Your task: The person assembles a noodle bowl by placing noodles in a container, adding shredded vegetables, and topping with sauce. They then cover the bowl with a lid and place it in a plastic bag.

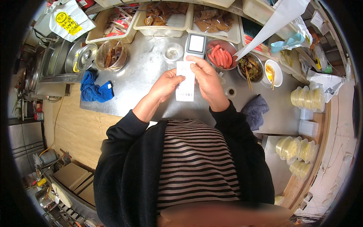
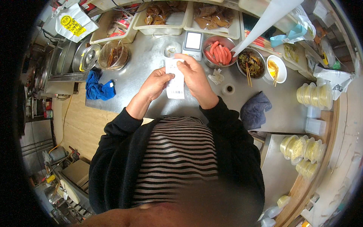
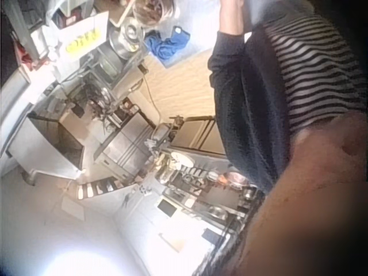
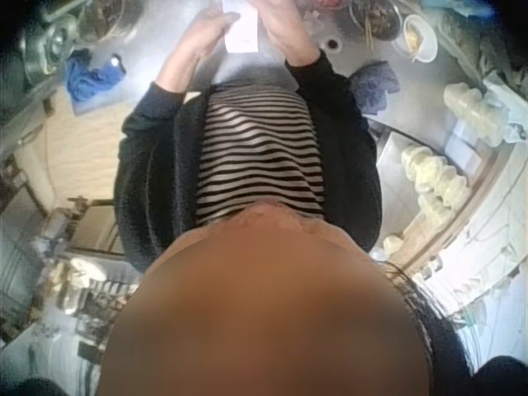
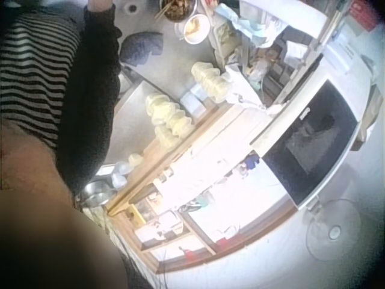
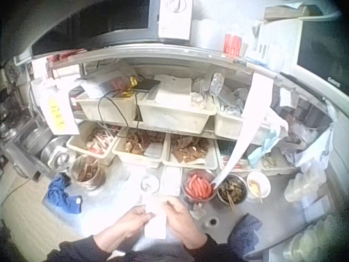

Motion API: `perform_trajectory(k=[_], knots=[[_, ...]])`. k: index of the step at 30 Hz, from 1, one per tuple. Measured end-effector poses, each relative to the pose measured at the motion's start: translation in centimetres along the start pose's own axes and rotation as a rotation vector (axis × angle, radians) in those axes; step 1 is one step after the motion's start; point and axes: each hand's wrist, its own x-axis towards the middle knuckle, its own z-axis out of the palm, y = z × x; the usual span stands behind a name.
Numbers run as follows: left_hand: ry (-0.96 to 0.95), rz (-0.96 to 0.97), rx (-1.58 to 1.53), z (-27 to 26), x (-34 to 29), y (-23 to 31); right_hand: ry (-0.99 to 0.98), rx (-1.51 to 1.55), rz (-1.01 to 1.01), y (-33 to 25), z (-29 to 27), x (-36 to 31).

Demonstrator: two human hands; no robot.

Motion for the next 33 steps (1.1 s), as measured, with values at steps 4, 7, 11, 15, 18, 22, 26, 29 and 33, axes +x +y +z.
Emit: perform_trajectory(k=[4,7,11,15,18,22,26,29,33], knots=[[-0.026,0.081,-0.109,-0.1,-0.2,0.5,0.056,0.022,-0.090,0.4,-0.4,-0.3],[0.061,0.166,-0.154,-0.3,0.0,1.1,-0.183,0.191,0.078,0.4,-0.6,-1.0],[0.059,0.246,-0.225,-0.2,0.2,1.8,-0.277,0.166,0.255,0.4,-0.4,-1.6],[-0.001,0.315,-0.327,-0.4,0.5,2.9,-0.273,0.070,0.347,0.6,-0.4,-1.2],[-0.002,0.304,-0.419,-0.7,0.7,3.5,-0.297,0.034,0.308,0.9,-0.3,-1.2],[-0.001,0.315,-0.437,-1.2,1.1,4.2,-0.240,-0.059,0.269,1.2,0.1,-1.4],[-0.009,0.305,-0.460,-1.4,1.1,4.6,-0.209,-0.141,0.222,0.9,0.3,-1.8],[-0.038,0.302,-0.465,-1.6,0.9,5.0,-0.192,-0.158,0.221,0.6,0.5,-2.0],[-0.090,0.294,-0.479,-1.7,0.5,5.4,-0.228,-0.191,0.216,0.2,0.6,-2.2]])
